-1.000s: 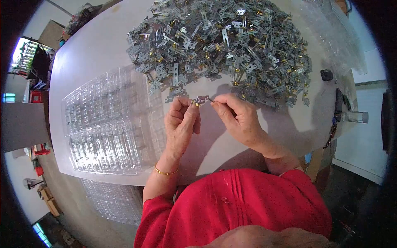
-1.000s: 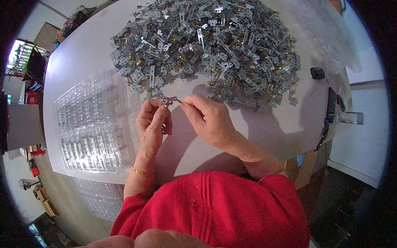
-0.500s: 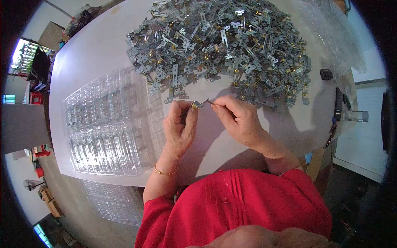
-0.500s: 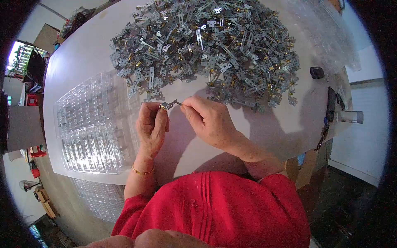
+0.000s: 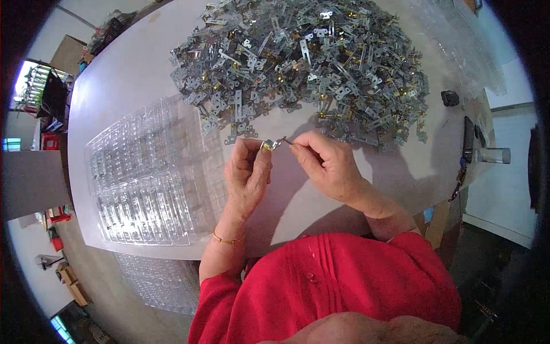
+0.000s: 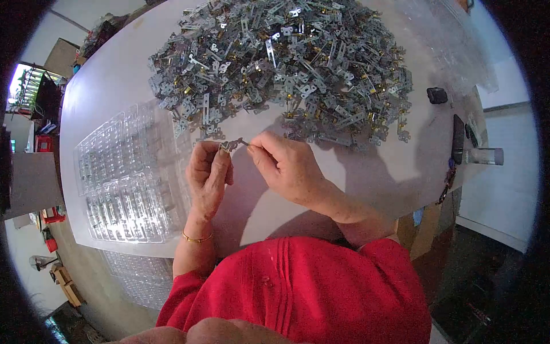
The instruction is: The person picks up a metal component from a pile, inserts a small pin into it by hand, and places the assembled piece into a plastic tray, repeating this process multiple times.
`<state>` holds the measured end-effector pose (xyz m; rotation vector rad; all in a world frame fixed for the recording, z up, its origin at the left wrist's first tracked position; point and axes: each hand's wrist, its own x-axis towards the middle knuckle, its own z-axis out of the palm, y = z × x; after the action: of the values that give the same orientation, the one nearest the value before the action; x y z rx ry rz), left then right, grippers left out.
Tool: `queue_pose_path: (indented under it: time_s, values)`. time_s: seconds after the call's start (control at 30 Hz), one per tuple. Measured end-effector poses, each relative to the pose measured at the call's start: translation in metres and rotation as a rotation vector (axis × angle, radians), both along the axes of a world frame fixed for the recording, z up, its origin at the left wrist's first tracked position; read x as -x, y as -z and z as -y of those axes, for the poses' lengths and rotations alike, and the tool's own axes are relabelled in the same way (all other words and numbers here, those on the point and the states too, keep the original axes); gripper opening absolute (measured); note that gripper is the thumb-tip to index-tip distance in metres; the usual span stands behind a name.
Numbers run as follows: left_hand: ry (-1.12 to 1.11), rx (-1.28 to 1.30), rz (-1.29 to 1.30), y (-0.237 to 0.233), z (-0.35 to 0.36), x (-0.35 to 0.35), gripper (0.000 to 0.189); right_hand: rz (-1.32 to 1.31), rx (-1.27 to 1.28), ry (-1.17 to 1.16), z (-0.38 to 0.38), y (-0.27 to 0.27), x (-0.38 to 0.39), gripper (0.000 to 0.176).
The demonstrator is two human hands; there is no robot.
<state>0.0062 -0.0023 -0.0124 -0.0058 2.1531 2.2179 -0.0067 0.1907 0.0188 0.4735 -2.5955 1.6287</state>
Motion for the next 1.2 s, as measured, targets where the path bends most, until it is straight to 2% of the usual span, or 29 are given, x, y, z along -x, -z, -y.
queue_pose_path:
  time_s: [0.17, 0.47, 0.57, 0.67, 0.77, 0.87, 0.97, 1.07, 1.2]
  values:
    - [0.02, -0.062, 0.037, -0.002, 0.0, 0.0, 0.009, 0.109, 0.038, -0.003, -0.001, -0.003, 0.001, 0.007]
    - [0.008, -0.106, 0.073, -0.003, -0.001, 0.001, 0.01, 0.088, 0.05, 0.005, -0.001, -0.002, 0.0, 0.008]
    - [0.014, -0.018, -0.014, -0.001, -0.001, 0.001, 0.008, 0.142, 0.067, -0.015, -0.002, -0.004, 0.0, 0.009]
    - [0.027, 0.293, -0.199, 0.019, 0.008, 0.0, 0.005, 0.195, 0.09, -0.023, -0.003, -0.001, 0.0, 0.012]
    - [0.035, 0.324, -0.191, 0.01, 0.003, -0.002, 0.003, 0.161, 0.106, -0.021, -0.003, 0.006, 0.002, 0.013]
    - [0.015, 0.335, -0.18, 0.016, 0.004, -0.002, 0.004, 0.415, 0.283, -0.105, -0.006, 0.01, 0.005, 0.015]
    - [0.038, 0.434, -0.34, 0.006, 0.001, 0.0, 0.006, 0.606, 0.422, -0.212, -0.01, 0.012, 0.007, 0.017]
    - [0.052, 0.43, -0.3, 0.003, 0.003, -0.001, 0.006, 0.692, 0.569, -0.286, -0.014, 0.011, 0.011, 0.019]
    - [0.14, 0.489, -0.338, -0.001, 0.001, -0.001, 0.012, 0.728, 0.497, -0.238, -0.016, 0.006, 0.014, 0.017]
